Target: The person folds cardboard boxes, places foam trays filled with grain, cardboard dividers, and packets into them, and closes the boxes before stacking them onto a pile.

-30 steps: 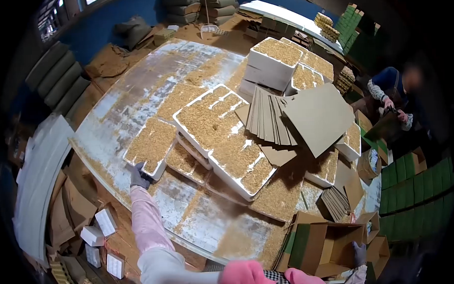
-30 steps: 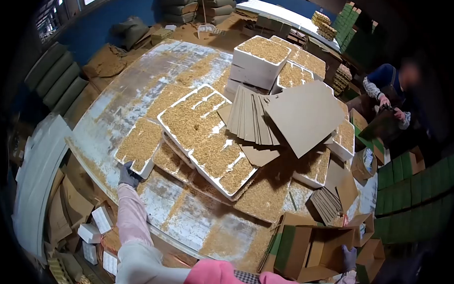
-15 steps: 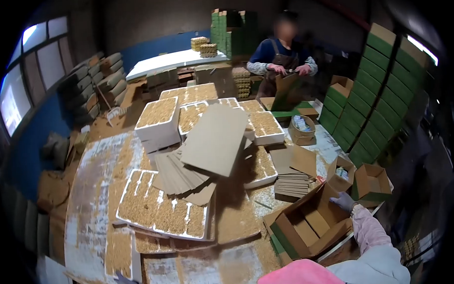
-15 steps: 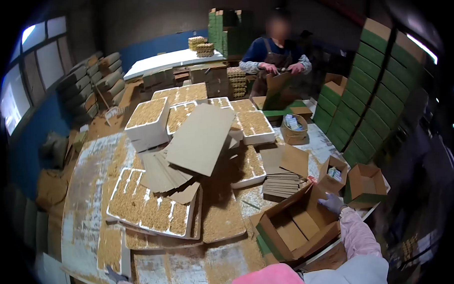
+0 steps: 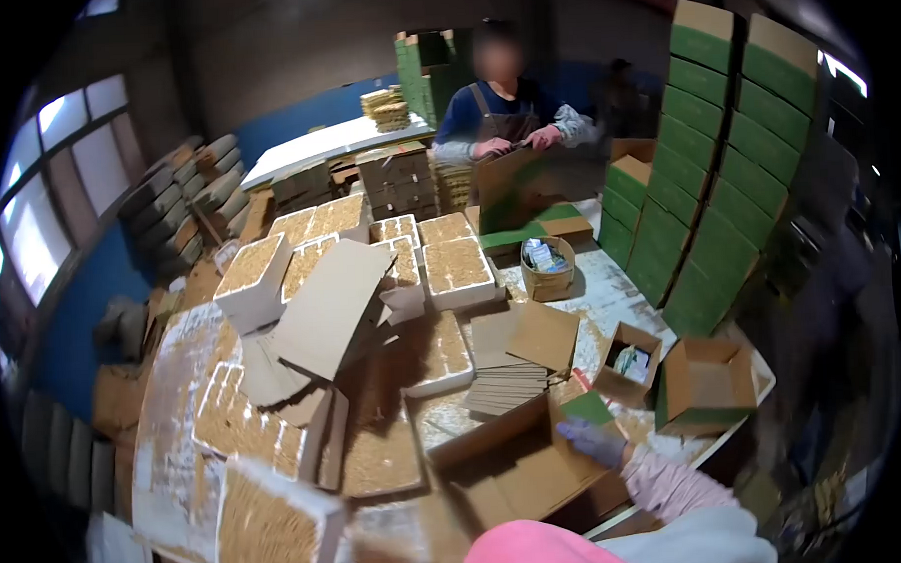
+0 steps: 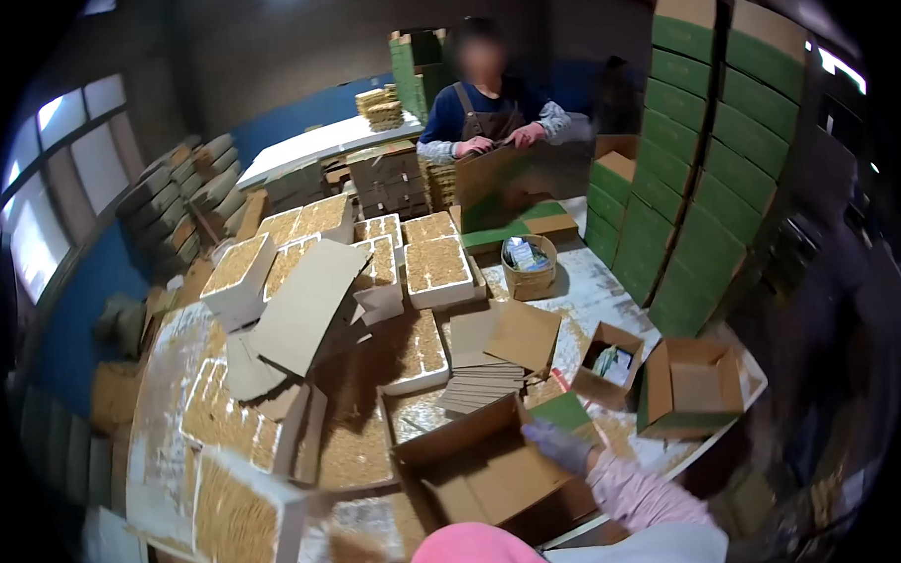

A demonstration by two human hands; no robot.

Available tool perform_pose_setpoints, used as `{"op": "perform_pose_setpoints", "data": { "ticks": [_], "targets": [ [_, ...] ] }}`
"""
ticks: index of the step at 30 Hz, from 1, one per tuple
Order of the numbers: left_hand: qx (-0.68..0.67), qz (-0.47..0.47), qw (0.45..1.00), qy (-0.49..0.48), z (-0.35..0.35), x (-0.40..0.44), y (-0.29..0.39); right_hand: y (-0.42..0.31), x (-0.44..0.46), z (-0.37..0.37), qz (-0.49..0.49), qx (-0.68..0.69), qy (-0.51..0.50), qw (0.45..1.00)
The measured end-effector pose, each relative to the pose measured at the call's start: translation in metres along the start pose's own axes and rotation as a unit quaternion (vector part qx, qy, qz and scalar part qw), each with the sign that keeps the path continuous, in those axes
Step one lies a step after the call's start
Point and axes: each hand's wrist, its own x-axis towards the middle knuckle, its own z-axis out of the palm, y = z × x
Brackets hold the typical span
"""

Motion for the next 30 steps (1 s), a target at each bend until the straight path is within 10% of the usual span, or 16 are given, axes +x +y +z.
{"op": "perform_pose_setpoints", "data": {
  "ticks": [3,6,7,9,10,15,19,23,26,28,30],
  "targets": [
    [0.042,0.053,0.974,-0.217,0.116,-0.042,-0.06,0.055,0.006,0.038,-0.132,0.072,0.07,0.986],
    [0.005,-0.122,0.931,-0.343,0.271,-0.156,-0.08,0.066,0.007,0.033,-0.177,0.122,0.018,0.976],
    [0.271,0.108,0.87,-0.398,0.282,-0.155,-0.13,0.069,0.005,0.027,-0.192,0.13,0.01,0.973],
    [0.092,-0.156,0.91,-0.374,0.293,-0.118,-0.183,0.073,0.001,0.022,-0.199,0.133,0.011,0.971],
    [0.224,0.153,0.838,-0.473,0.291,-0.112,-0.182,0.074,-0.002,0.019,-0.203,0.135,0.014,0.97],
    [0.156,-0.227,0.89,-0.363,0.299,-0.1,-0.14,0.08,0.014,0.026,-0.288,0.172,0.063,0.94],
    [0.292,-0.009,0.857,-0.424,0.284,-0.085,-0.156,0.067,0.003,0.026,-0.236,-0.035,0.066,0.969],
    [0.52,0.002,0.748,-0.414,0.286,-0.08,-0.164,0.063,0.008,0.027,-0.15,0.112,0.029,0.982],
    [0.578,0.342,0.64,-0.373,0.274,-0.085,-0.185,0.058,0.009,0.019,-0.165,-0.062,-0.029,0.984],
    [0.607,0.507,0.514,-0.332,0.303,-0.106,-0.15,0.044,0.002,0.021,-0.125,0.075,0.03,0.989],
    [0.576,0.539,0.516,-0.334,0.342,-0.082,-0.099,0.039,0.003,0.025,-0.135,0.092,0.064,0.984]
  ]
}}
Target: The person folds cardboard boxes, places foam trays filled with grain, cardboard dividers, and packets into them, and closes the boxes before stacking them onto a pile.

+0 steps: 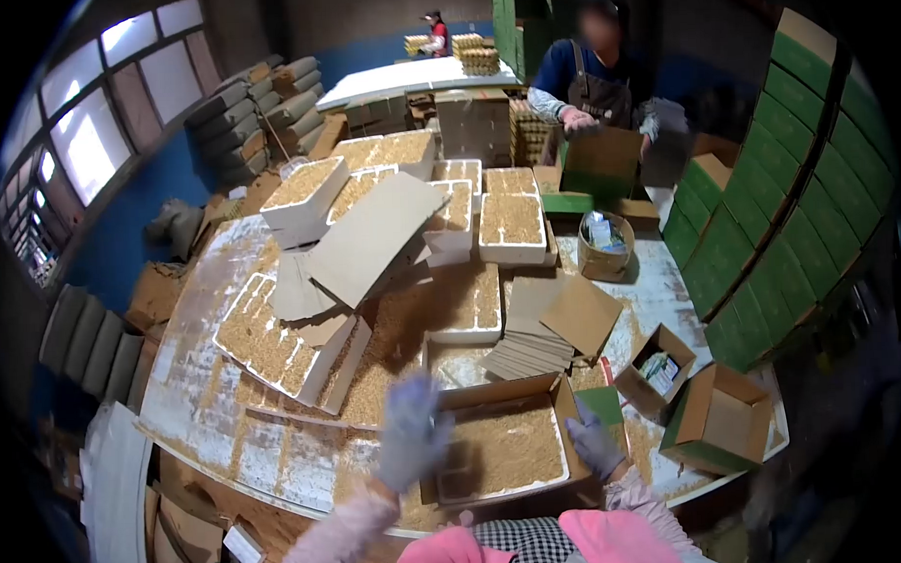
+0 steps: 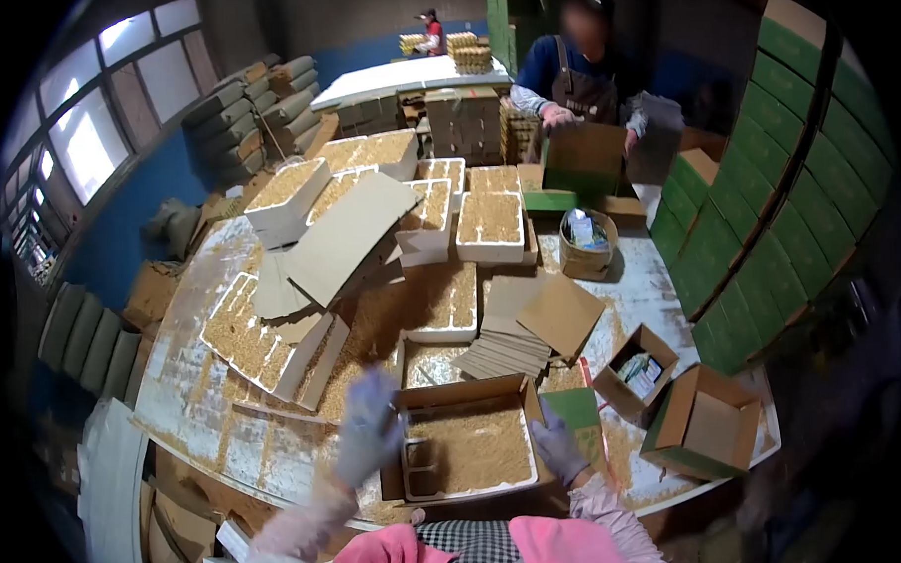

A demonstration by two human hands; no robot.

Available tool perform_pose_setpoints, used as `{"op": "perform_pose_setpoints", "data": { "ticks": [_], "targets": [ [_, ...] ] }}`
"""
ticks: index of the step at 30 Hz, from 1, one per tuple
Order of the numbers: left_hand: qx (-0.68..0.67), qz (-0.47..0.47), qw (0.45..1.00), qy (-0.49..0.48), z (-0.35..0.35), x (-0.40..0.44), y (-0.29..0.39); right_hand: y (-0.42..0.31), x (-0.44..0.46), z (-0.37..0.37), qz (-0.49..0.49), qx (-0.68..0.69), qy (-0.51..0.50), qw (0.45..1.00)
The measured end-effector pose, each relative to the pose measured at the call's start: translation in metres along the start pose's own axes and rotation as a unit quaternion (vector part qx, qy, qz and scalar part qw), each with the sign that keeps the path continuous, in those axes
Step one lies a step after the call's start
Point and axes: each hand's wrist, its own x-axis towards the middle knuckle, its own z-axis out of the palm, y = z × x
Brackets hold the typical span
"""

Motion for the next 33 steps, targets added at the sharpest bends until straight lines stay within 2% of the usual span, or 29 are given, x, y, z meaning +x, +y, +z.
{"op": "perform_pose_setpoints", "data": {
  "ticks": [1,2,3,4,6,7,8,9,11,13,15,17,18,19,20,21,23,25,27,28,29,31,32,33],
  "targets": [
    [0.078,-0.002,0.995,0.062,-0.013,0.031,-0.021,0.0,0.003,-0.001,-0.031,-0.047,-0.007,0.998],
    [0.103,-0.047,0.989,0.096,-0.012,0.066,-0.058,-0.003,0.004,0.0,-0.052,-0.09,-0.007,0.995],
    [0.179,-0.108,0.974,0.086,-0.015,0.098,-0.087,-0.016,0.005,-0.009,-0.106,-0.209,-0.024,0.972],
    [0.24,-0.043,0.955,0.172,-0.008,0.124,-0.128,0.002,-0.001,0.009,-0.08,-0.141,0.01,0.987],
    [0.319,-0.081,0.941,0.077,0.017,0.162,-0.21,-0.022,0.003,0.006,0.07,0.044,0.038,0.996],
    [0.298,-0.057,0.952,0.024,0.052,0.175,-0.306,-0.028,0.006,0.004,0.16,0.148,0.043,0.975],
    [0.296,-0.08,0.952,-0.006,0.041,0.183,-0.286,-0.035,0.004,0.0,0.175,0.113,0.057,0.976],
    [0.301,-0.047,0.952,0.033,0.041,0.18,-0.292,-0.033,0.001,-0.006,0.173,0.122,0.067,0.975],
    [0.248,-0.075,0.966,0.022,0.016,0.176,-0.255,-0.025,0.003,-0.018,0.15,0.154,0.075,0.974],
    [0.257,-0.109,0.957,-0.084,-0.023,0.178,-0.19,0.002,0.013,-0.055,0.079,-0.038,0.105,0.991],
    [0.187,-0.067,0.98,-0.015,-0.037,0.17,-0.193,0.077,0.03,-0.084,0.226,-0.187,0.109,0.95],
    [0.118,-0.06,0.989,0.068,-0.06,0.162,-0.195,0.136,0.048,-0.105,0.337,-0.338,0.158,0.864],
    [0.083,-0.041,0.984,0.15,-0.069,0.141,-0.186,0.162,0.056,-0.113,0.369,-0.384,0.136,0.835],
    [0.05,-0.01,0.974,0.22,-0.079,0.127,-0.145,0.184,0.059,-0.114,0.387,-0.422,0.075,0.817],
    [0.07,-0.019,0.964,0.254,-0.079,0.104,-0.127,0.203,0.064,-0.112,0.383,-0.466,-0.003,0.798],
    [0.092,-0.029,0.951,0.293,-0.081,0.08,-0.11,0.22,0.067,-0.108,0.343,-0.521,-0.082,0.777],
    [0.019,-0.022,0.958,0.286,-0.076,0.039,-0.063,0.224,0.069,-0.106,0.32,-0.53,-0.135,0.773],
    [0.006,-0.06,0.955,0.291,-0.056,-0.001,-0.045,0.199,0.069,-0.121,0.382,-0.401,-0.11,0.825],
    [0.016,-0.098,0.941,0.323,-0.035,-0.032,-0.029,0.215,0.058,-0.117,0.379,-0.392,-0.091,0.833],
    [-0.031,-0.124,0.935,0.33,-0.025,-0.043,-0.023,0.218,0.056,-0.116,0.358,-0.41,-0.092,0.834],
    [-0.033,-0.154,0.93,0.331,-0.018,-0.053,-0.022,0.226,0.054,-0.114,0.39,-0.386,-0.065,0.833],
    [-0.075,-0.176,0.901,0.389,-0.001,-0.059,-0.007,0.277,0.054,-0.098,0.386,-0.389,-0.094,0.831],
    [-0.089,-0.19,0.896,0.392,0.001,-0.059,0.006,0.39,0.061,-0.055,0.413,-0.374,-0.105,0.823],
    [-0.123,-0.222,0.895,0.366,-0.003,-0.059,0.02,0.353,0.06,-0.071,0.354,-0.423,-0.082,0.83]
  ]
}}
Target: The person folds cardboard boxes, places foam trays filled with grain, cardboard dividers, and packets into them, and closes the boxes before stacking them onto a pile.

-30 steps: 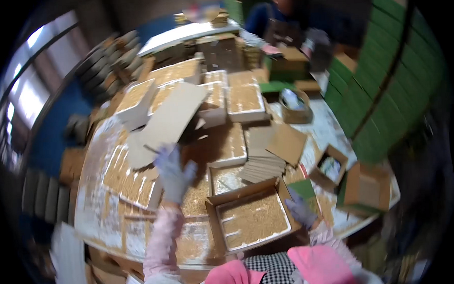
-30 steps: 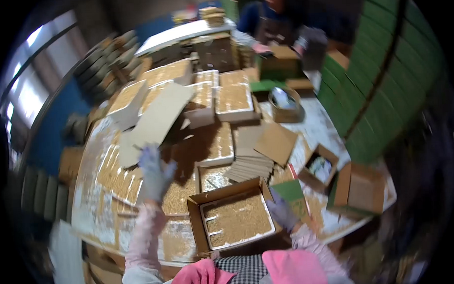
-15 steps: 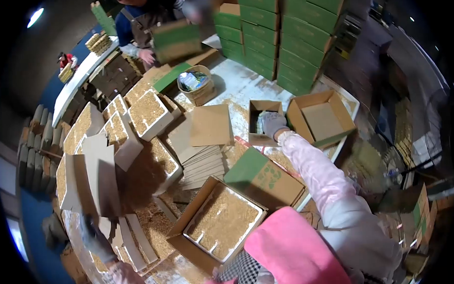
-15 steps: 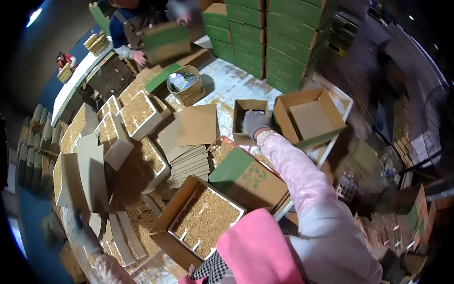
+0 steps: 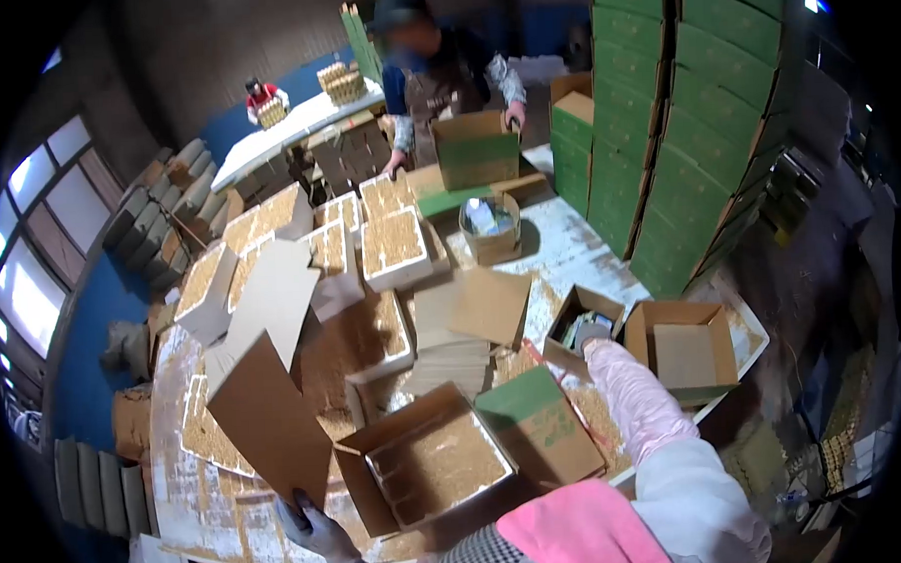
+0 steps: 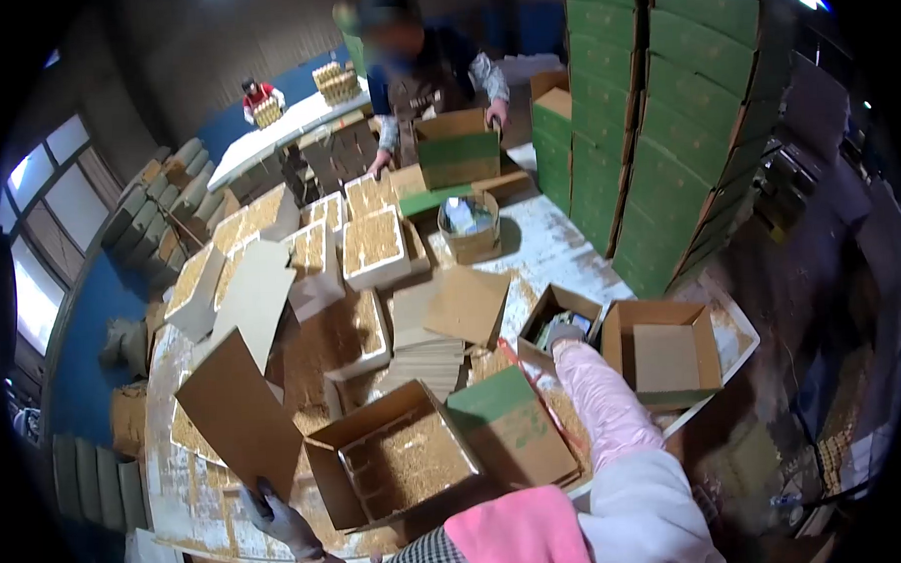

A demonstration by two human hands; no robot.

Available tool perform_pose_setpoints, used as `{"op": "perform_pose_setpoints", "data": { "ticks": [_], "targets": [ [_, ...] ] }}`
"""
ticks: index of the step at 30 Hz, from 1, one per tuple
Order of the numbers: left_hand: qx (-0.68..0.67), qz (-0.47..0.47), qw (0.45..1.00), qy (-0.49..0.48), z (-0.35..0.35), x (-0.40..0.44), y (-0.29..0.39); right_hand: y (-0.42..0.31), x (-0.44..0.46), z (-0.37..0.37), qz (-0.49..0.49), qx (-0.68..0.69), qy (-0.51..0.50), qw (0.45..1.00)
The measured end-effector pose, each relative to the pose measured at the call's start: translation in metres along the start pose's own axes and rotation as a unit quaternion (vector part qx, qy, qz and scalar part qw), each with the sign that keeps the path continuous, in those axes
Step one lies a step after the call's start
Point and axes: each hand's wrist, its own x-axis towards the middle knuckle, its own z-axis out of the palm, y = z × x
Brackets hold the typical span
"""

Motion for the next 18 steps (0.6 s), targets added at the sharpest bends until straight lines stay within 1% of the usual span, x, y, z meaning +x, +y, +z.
{"op": "perform_pose_setpoints", "data": {
  "ticks": [2,3,5,6,7,8,9,10,11,12,13,14,15,16,17,18],
  "targets": [
    [-0.082,-0.057,0.995,0.017,0.009,-0.013,0.016,-0.004,-0.004,-0.015,-0.034,-0.063,-0.021,0.997],
    [-0.08,-0.049,0.995,0.021,0.008,-0.019,0.008,-0.006,-0.012,-0.028,0.028,0.034,-0.035,0.998],
    [-0.085,-0.041,0.995,-0.011,0.0,-0.026,0.001,-0.015,-0.033,-0.059,0.032,0.034,-0.054,0.997],
    [-0.085,-0.04,0.995,-0.028,-0.005,-0.03,-0.001,-0.015,-0.042,-0.062,0.033,0.032,-0.066,0.997],
    [-0.074,-0.034,0.996,-0.02,-0.009,-0.029,-0.001,-0.008,-0.003,-0.002,0.043,0.014,-0.013,0.999],
    [-0.067,-0.025,0.997,-0.01,-0.014,-0.029,0.004,-0.004,-0.013,-0.018,0.06,0.065,-0.022,0.996],
    [-0.06,-0.016,0.998,0.003,-0.016,-0.026,0.013,-0.008,-0.039,-0.063,0.062,0.054,-0.041,0.996],
    [-0.05,-0.008,0.999,0.015,-0.019,-0.023,0.019,-0.012,-0.069,-0.096,0.053,0.075,0.015,0.996],
    [-0.097,-0.012,0.995,0.033,-0.017,-0.022,0.008,-0.02,-0.097,-0.129,0.03,0.018,0.079,0.996],
    [-0.137,-0.018,0.989,0.052,-0.018,-0.024,-0.003,-0.036,-0.132,-0.161,-0.057,0.125,0.172,0.976],
    [-0.086,0.028,0.995,0.045,-0.015,-0.024,0.008,-0.053,-0.167,-0.192,-0.159,0.211,0.243,0.933],
    [-0.034,0.074,0.996,0.034,-0.009,-0.021,0.019,-0.08,-0.201,-0.227,-0.34,0.226,0.331,0.851],
    [-0.006,0.12,0.993,-0.001,-0.002,-0.021,0.018,-0.117,-0.248,-0.255,-0.346,0.449,0.25,0.785],
    [0.015,0.168,0.985,-0.036,0.007,-0.02,0.016,-0.148,-0.264,-0.242,-0.468,0.316,0.344,0.751],
    [0.023,0.22,0.968,-0.119,0.012,-0.017,0.026,-0.174,-0.293,-0.24,-0.51,0.301,0.22,0.775],
    [0.028,0.269,0.941,-0.201,0.016,-0.014,0.037,-0.188,-0.298,-0.217,-0.512,0.205,0.078,0.831]
  ]
}}
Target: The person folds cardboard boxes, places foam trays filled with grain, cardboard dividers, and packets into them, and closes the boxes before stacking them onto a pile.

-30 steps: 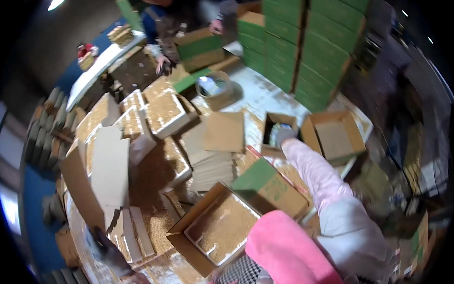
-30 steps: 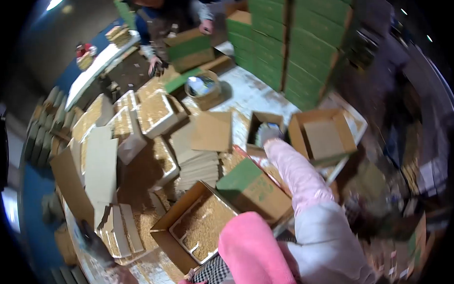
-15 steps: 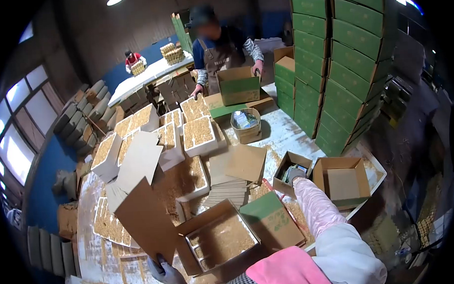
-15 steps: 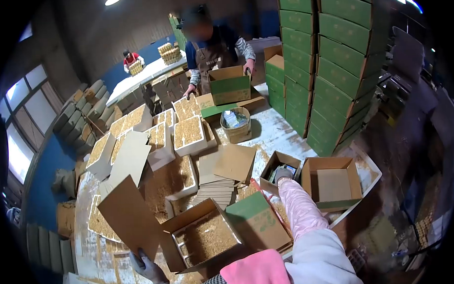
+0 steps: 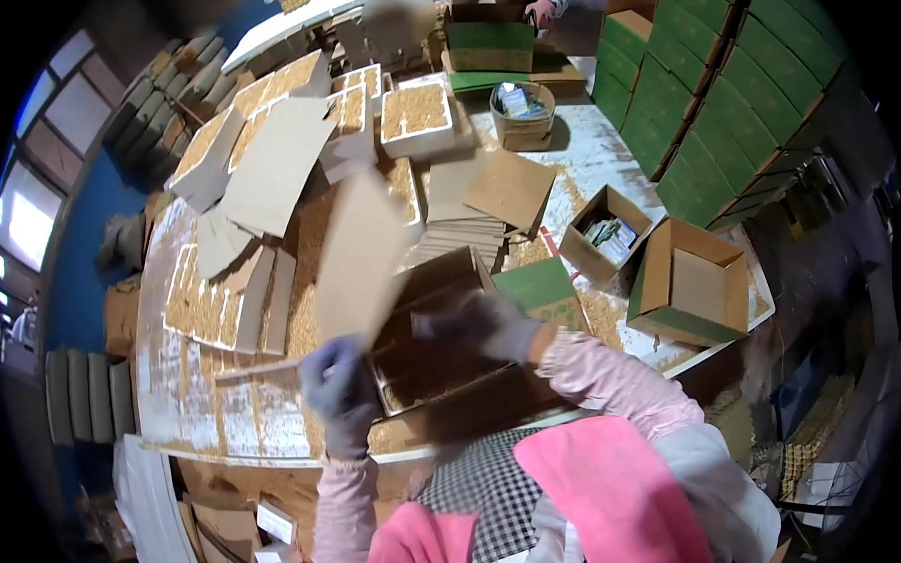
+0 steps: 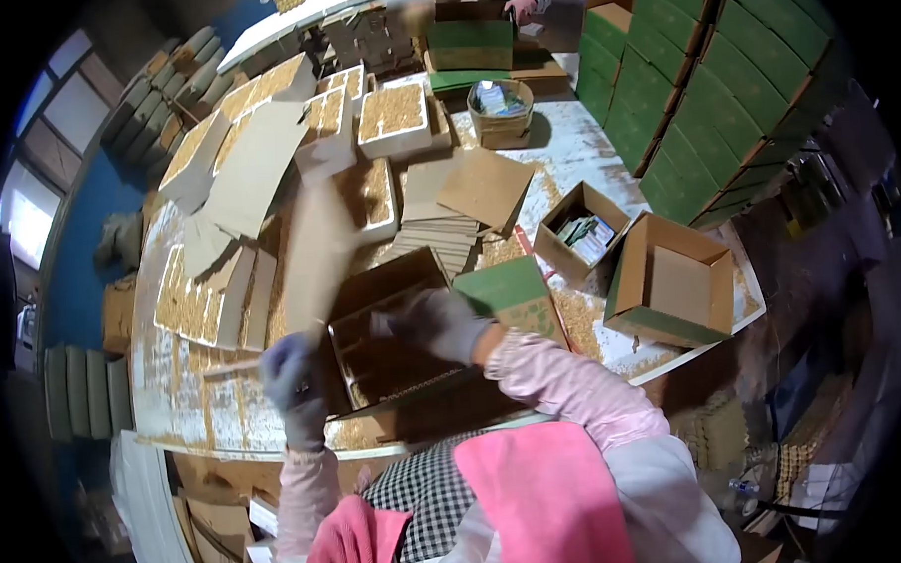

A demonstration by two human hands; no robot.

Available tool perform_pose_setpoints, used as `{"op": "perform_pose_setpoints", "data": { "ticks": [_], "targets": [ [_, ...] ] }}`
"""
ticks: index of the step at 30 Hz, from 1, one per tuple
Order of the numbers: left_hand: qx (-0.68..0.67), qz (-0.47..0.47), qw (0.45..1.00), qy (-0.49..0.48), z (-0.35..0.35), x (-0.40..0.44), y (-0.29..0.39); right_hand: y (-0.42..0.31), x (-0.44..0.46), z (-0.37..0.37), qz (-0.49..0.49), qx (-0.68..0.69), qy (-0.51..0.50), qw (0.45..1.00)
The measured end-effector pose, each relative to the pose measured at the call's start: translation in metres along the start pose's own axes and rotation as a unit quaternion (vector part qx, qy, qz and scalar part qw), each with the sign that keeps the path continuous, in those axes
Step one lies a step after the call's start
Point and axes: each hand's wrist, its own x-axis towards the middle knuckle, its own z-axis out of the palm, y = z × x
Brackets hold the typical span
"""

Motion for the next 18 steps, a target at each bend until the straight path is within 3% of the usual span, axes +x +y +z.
{"op": "perform_pose_setpoints", "data": {
  "ticks": [2,3,4,6,8,10,12,13,14,15,16,18],
  "targets": [
    [0.029,0.069,0.955,-0.287,0.004,0.009,-0.003,-0.027,-0.005,-0.001,0.087,-0.12,-0.304,0.941],
    [0.011,0.056,0.947,-0.315,0.013,-0.008,-0.015,-0.019,-0.018,0.001,0.087,0.058,-0.158,0.982],
    [0.003,0.075,0.923,-0.378,0.01,-0.014,-0.025,-0.002,-0.037,-0.003,0.08,0.226,-0.002,0.971],
    [-0.01,0.065,0.887,-0.457,0.007,-0.011,-0.024,-0.009,-0.063,-0.055,0.161,0.149,0.066,0.973],
    [-0.109,0.076,0.831,-0.541,0.032,-0.018,-0.027,-0.031,-0.05,-0.066,0.109,0.129,0.3,0.939],
    [-0.196,0.054,0.758,-0.619,0.052,-0.028,-0.032,-0.051,-0.019,-0.035,0.024,0.226,0.174,0.958],
    [-0.162,0.017,0.73,-0.664,0.041,-0.014,-0.026,-0.035,-0.009,0.016,-0.038,0.048,-0.053,0.997],
    [-0.165,-0.027,0.762,-0.626,0.024,-0.006,-0.026,-0.015,-0.003,0.037,-0.052,-0.04,-0.176,0.982],
    [-0.186,-0.022,0.828,-0.529,0.004,0.004,-0.025,-0.005,0.001,0.046,-0.058,-0.122,-0.29,0.947],
    [-0.178,-0.046,0.889,-0.42,-0.009,-0.002,-0.042,-0.006,-0.005,0.029,0.054,0.013,-0.193,0.98],
    [-0.303,-0.256,0.86,-0.32,-0.023,-0.011,-0.056,-0.004,-0.014,0.001,0.1,0.108,-0.101,0.984],
    [-0.331,-0.329,0.871,-0.151,-0.017,-0.039,-0.096,0.005,-0.029,-0.047,0.184,0.283,0.089,0.937]
  ]
}}
